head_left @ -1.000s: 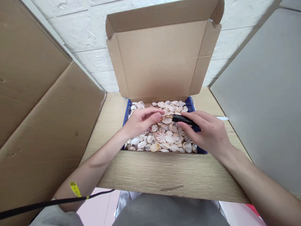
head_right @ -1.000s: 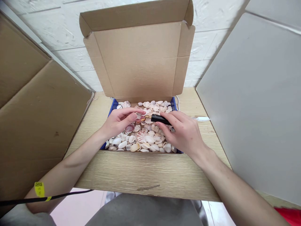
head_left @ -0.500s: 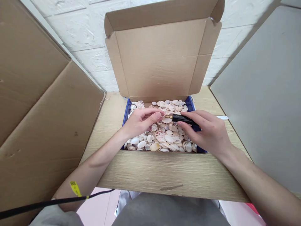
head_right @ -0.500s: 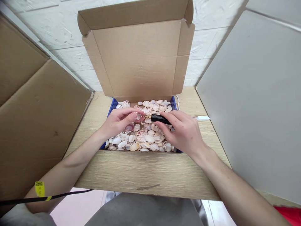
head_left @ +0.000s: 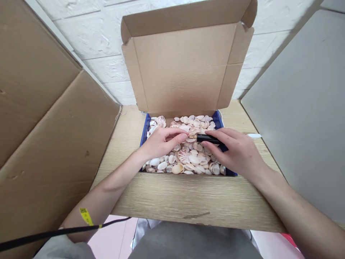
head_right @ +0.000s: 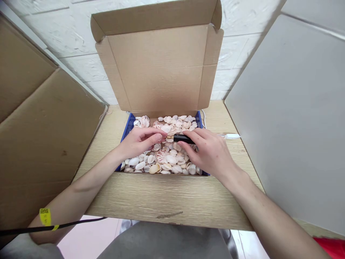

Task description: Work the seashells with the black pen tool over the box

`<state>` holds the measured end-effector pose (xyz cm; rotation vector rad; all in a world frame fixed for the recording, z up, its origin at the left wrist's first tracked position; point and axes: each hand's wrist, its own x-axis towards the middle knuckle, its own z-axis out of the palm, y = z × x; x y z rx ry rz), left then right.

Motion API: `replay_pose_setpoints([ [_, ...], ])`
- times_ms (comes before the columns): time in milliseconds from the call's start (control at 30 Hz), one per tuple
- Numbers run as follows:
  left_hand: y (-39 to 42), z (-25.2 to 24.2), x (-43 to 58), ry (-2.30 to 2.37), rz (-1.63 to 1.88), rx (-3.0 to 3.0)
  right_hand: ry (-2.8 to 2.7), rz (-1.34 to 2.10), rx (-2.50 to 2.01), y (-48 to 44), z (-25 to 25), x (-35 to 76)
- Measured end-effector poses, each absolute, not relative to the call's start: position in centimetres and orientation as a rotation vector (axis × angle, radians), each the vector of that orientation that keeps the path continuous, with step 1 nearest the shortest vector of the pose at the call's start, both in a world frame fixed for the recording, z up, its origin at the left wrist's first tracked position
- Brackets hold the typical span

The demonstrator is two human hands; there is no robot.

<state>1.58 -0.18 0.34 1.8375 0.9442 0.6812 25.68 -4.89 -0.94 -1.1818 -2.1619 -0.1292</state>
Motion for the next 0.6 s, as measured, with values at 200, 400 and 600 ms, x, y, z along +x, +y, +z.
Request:
replay_pose_setpoints([
  [200,-0.10,-0.01,1.45,0.937,0.691,1.758,-2.149,-0.169,-1.165,-4.86,-0.96,25.77],
  [400,-0.15,-0.26,1.40,0.907,0.703,1.574,-2.110,-0.252,-1.081,-4.78,-0.66,25.84],
  [600,-0.24,-0.07,1.39,0.907,0.696,1.576,-2.092,-0.207,-1.113,-4.74,-0.68,25.86],
])
